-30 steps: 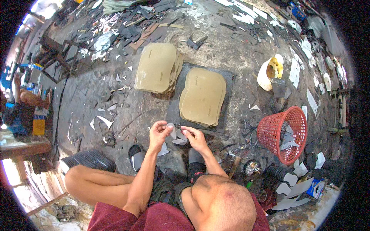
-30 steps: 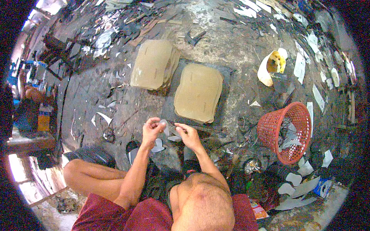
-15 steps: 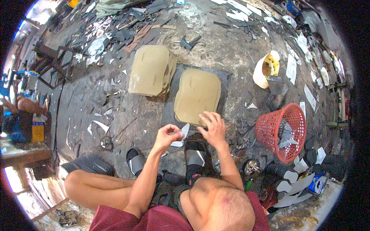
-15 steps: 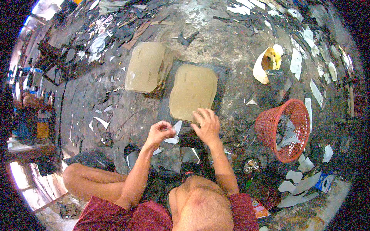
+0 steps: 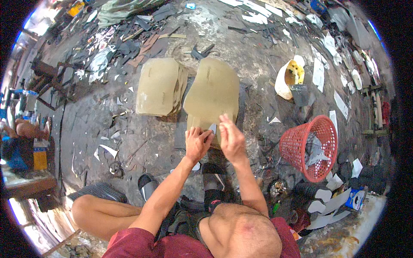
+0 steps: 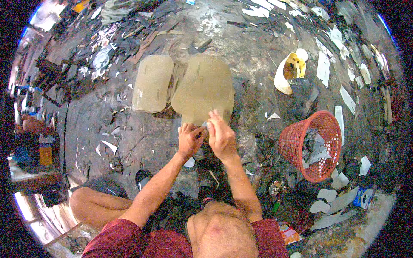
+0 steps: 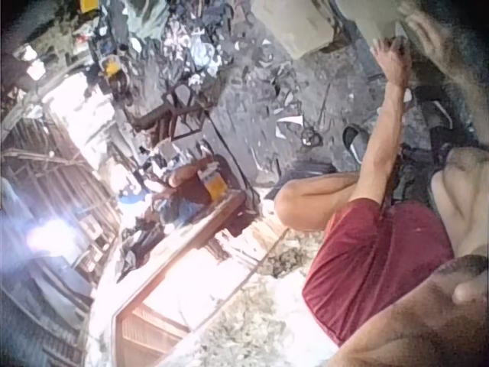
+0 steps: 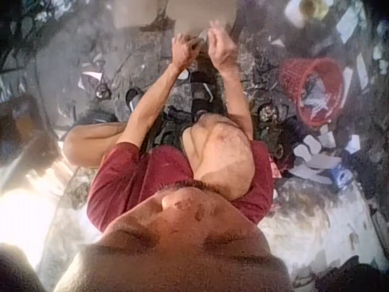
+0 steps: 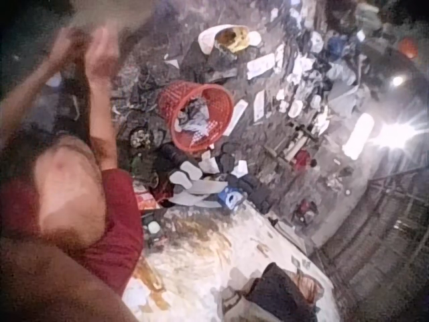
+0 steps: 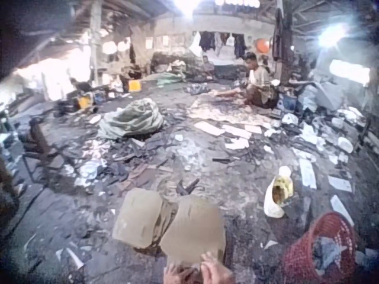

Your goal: The person sits on the floor and repeatedly places small white insole-shaped pieces onto a stack of tan shoe upper parts. They pick up each piece, position it on the stack, and then retrieve another piece from the floor, continuing this cycle.

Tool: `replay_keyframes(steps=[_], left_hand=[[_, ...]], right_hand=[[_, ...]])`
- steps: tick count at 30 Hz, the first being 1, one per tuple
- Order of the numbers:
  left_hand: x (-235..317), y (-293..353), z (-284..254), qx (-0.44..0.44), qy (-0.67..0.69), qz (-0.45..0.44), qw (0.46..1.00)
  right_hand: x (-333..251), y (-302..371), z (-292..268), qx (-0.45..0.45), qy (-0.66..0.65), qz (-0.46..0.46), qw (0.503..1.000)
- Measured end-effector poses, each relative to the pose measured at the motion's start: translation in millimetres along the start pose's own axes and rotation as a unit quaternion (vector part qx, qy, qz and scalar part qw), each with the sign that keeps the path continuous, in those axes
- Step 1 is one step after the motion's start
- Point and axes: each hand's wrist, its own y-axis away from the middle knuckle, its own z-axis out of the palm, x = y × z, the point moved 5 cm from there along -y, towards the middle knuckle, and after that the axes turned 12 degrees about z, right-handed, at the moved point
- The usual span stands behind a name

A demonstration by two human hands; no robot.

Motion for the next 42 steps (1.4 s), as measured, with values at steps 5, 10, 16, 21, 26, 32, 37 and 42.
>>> replay_keyframes(steps=[5, 10, 16, 21, 26, 32, 37, 42], left_hand=[[-17, 16, 11, -0.109, 0.008, 0.012, 0.994], [-28, 14, 10, -0.085, 0.016, 0.057, 0.995], [-16, 11, 7, -0.074, 0.008, 0.035, 0.997], [-13, 11, -1, -0.032, -0.032, 0.08, 0.996], [4, 23, 2, -0.018, -0.044, 0.033, 0.998], [41, 44, -5, 0.005, -0.108, 0.008, 0.994], [-15, 54, -6, 0.182, 0.144, -0.416, 0.88], [-27, 5, -20, 0.13, 0.035, -0.178, 0.975]], right_hand=[[32, 51, 47, -0.113, -0.006, 0.057, 0.992], [44, 45, 39, -0.128, 0.138, 0.001, 0.982], [54, 2, 19, -0.043, 0.094, 0.061, 0.993], [43, 28, 37, -0.126, 0.111, 0.045, 0.985], [54, 17, 55, -0.204, 0.164, 0.075, 0.962], [62, 6, 56, -0.264, 0.188, 0.085, 0.942], [42, 33, 46, -0.251, 0.283, 0.02, 0.925], [23, 56, 47, -0.219, 0.324, 0.003, 0.92]])
